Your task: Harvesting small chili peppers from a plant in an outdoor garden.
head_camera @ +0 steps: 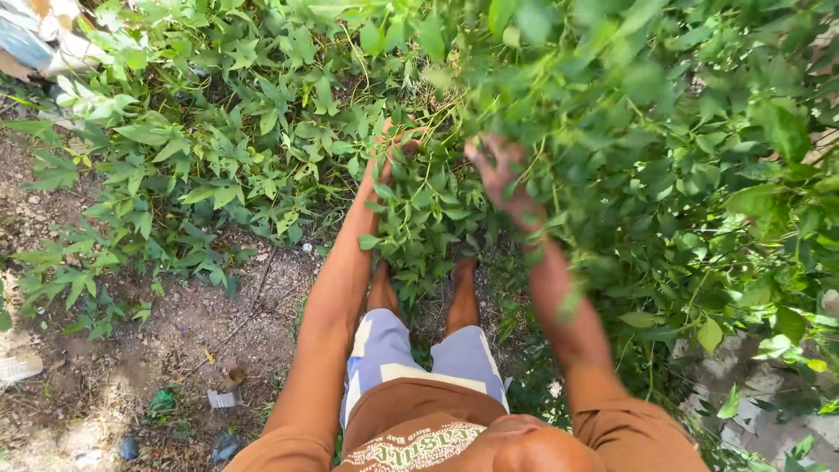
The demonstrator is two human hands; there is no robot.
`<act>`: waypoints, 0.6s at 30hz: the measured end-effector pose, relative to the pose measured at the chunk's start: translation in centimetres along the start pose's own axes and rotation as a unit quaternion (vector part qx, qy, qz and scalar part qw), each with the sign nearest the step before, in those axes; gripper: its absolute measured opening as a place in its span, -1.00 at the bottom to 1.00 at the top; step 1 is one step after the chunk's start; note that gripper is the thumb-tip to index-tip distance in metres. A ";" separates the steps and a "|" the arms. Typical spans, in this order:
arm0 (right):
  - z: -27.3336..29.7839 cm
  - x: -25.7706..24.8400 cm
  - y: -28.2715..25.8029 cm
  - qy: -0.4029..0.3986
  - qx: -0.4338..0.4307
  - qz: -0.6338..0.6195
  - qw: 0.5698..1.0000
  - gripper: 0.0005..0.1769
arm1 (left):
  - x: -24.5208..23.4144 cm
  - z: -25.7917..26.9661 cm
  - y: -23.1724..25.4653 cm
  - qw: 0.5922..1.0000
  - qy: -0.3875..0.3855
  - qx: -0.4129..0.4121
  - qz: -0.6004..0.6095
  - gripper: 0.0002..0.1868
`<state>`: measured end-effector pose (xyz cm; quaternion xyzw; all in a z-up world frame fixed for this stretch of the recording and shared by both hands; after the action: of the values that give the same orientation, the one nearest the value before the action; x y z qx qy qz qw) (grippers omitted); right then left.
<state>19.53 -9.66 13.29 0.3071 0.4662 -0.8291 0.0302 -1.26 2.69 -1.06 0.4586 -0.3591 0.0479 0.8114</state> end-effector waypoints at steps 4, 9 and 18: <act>8.3 3.1 7.3 -0.029 0.180 0.206 0.961 -0.66 | -3.7 -0.8 -1.3 0.995 0.013 -0.045 0.091 -0.55; 13.4 7.0 13.9 -0.060 0.167 0.230 0.957 -0.66 | -14.3 -3.1 -11.2 0.994 0.034 -0.068 0.082 -0.52; -2.6 7.9 13.0 -0.024 0.207 -0.529 0.823 -0.40 | -5.8 -0.3 -7.3 0.998 -0.025 -0.006 -0.064 -0.54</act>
<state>18.75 -13.11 -1.74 -0.0078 0.3732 -0.8021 -0.4661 -2.36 0.18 -9.98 0.4770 -0.3496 -0.0176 0.8062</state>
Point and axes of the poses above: each hand's wrist, its own z-axis away from the middle knuckle, its own x-axis out of the palm, y = z × x, the point moved 1 cm from there along -z, towards the middle knuckle, and after that the axes turned 13 degrees about x, right-handed, at the moved point
